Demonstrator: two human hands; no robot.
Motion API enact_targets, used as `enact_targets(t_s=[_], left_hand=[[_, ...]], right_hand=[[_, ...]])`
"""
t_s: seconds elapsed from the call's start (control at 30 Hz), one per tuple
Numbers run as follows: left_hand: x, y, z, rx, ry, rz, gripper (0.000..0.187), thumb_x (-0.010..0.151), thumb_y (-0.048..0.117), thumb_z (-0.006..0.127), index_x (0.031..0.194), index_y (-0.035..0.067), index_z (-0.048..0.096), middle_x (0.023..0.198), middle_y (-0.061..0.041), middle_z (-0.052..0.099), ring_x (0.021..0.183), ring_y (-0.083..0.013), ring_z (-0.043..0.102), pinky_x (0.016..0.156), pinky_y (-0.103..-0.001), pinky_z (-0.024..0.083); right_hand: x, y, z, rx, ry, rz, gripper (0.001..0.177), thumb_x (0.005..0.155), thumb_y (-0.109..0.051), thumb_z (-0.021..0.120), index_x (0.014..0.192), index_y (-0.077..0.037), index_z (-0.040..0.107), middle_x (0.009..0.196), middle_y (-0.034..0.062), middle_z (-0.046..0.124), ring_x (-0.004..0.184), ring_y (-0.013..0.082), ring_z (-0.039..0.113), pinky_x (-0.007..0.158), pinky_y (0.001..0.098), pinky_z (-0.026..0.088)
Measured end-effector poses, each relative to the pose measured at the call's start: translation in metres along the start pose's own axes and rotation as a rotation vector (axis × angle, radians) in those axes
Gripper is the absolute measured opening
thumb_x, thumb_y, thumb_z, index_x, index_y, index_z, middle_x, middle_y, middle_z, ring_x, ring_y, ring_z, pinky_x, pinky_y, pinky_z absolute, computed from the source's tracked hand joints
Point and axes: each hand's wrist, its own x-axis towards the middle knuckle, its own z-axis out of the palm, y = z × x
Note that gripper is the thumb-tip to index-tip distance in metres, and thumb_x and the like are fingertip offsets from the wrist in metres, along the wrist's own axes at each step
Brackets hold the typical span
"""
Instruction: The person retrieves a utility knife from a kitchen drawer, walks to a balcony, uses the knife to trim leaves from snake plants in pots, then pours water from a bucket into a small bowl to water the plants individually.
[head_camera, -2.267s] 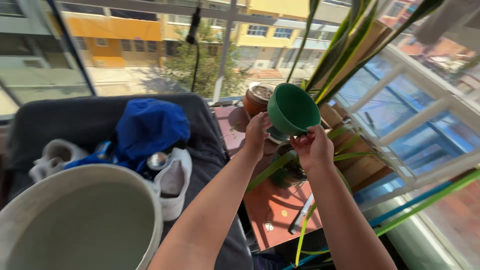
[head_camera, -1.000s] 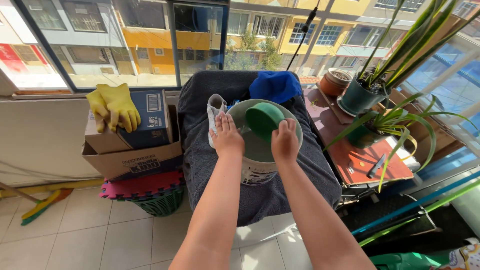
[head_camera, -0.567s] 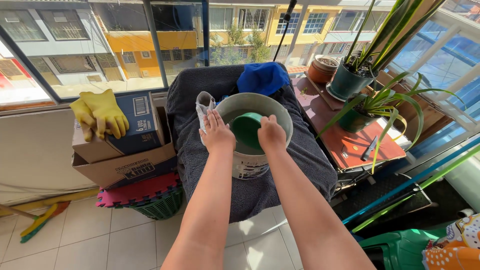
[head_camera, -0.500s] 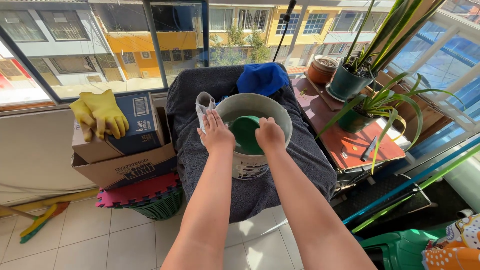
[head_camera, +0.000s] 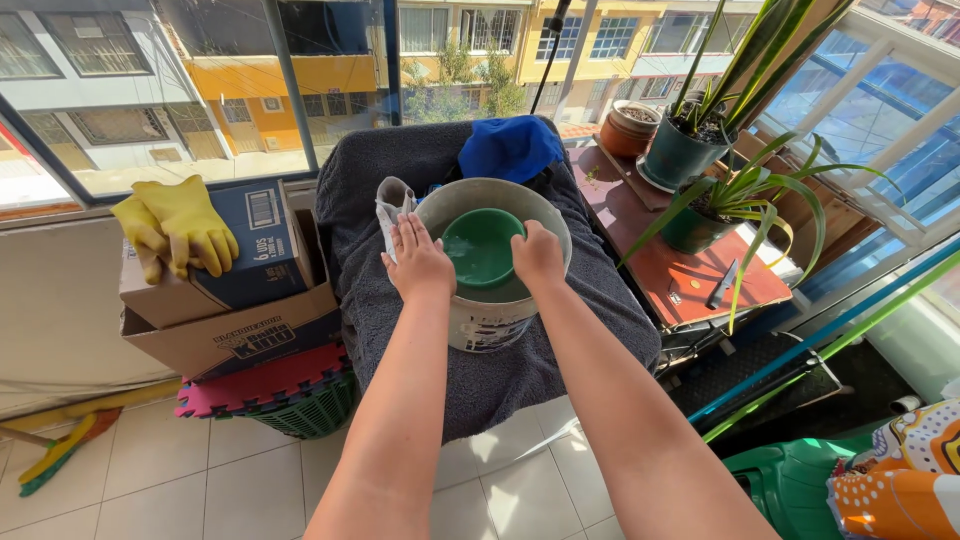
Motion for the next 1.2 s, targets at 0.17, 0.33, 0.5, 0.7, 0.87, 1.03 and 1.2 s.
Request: enact_targets(t_s=[0.17,0.33,0.5,0.7,0.87,1.03,1.2], left_hand=[[0.007,-0.004,0.013,-0.046,0.046,0.009,0.062,0.108,0.034,0.031,0.164,0.015,0.013,0.172,-0.002,0.01,0.158,-0.0218,0.011,0.124,-0.052,0.015],[0.007,-0.004,0.014,-0.06,0.044,-0.002,0.062,0.107,0.031,0.033,0.164,0.015,0.014,0.172,-0.002,0.011,0.158,-0.0214,0.011,0.125,-0.052,0.014],[0.009,-0.005,0.015,-0.052,0.05,0.014,0.062,0.106,0.028,0.031,0.163,0.013,0.013,0.171,-0.003,0.011,0.157,-0.0221,0.011,0.124,-0.052,0.014],[0.004,-0.002,0.006,-0.059,0.029,0.008,0.062,0.107,0.029,0.031,0.164,0.013,0.013,0.172,-0.003,0.011,0.158,-0.0221,0.011,0.125,-0.051,0.014],[0.008,-0.002,0.007,-0.061,0.028,0.006,0.063,0.106,0.03,0.033,0.164,0.014,0.013,0.172,-0.002,0.01,0.158,-0.0212,0.011,0.125,-0.051,0.013],[0.005,-0.004,0.005,-0.065,0.019,0.011,0.063,0.107,0.03,0.034,0.164,0.014,0.013,0.172,-0.003,0.01,0.158,-0.0215,0.01,0.125,-0.051,0.013],[0.008,-0.006,0.011,-0.072,0.022,0.003,0.063,0.107,0.029,0.036,0.164,0.016,0.013,0.173,-0.001,0.01,0.158,-0.0195,0.011,0.125,-0.052,0.014]], right_hand=[[0.002,0.003,-0.005,-0.012,-0.03,0.026,0.028,0.09,-0.021,0.057,0.097,-0.001,0.075,0.088,0.024,0.072,0.086,0.0422,0.069,0.08,0.0503,0.054],[0.005,-0.021,-0.031,0.225,-0.157,0.291,0.03,0.093,-0.017,0.052,0.09,0.004,0.073,0.07,0.021,0.07,0.055,0.0286,0.069,0.053,0.0421,0.056],[0.021,-0.001,-0.042,0.551,-0.187,0.523,0.016,0.089,-0.01,0.057,0.087,0.001,0.069,0.072,0.0113,0.068,0.05,0.0185,0.061,0.043,0.0322,0.051],[0.032,-0.001,-0.096,0.463,-0.257,0.599,0.016,0.092,-0.011,0.056,0.097,-0.003,0.069,0.078,0.0101,0.069,0.054,0.0158,0.062,0.045,0.0276,0.052],[0.031,0.011,-0.124,0.461,-0.294,0.655,0.017,0.093,-0.01,0.054,0.101,-0.003,0.068,0.077,0.0095,0.067,0.055,0.0151,0.061,0.045,0.0262,0.05],[0.021,0.009,-0.145,0.448,-0.263,0.675,0.02,0.095,-0.011,0.051,0.108,-0.006,0.067,0.081,0.007,0.067,0.058,0.0141,0.061,0.046,0.0255,0.049],[0.023,0.032,-0.16,0.485,-0.284,0.709,0.026,0.095,-0.011,0.049,0.118,-0.012,0.061,0.087,0.0063,0.066,0.062,0.0168,0.061,0.049,0.0265,0.05]])
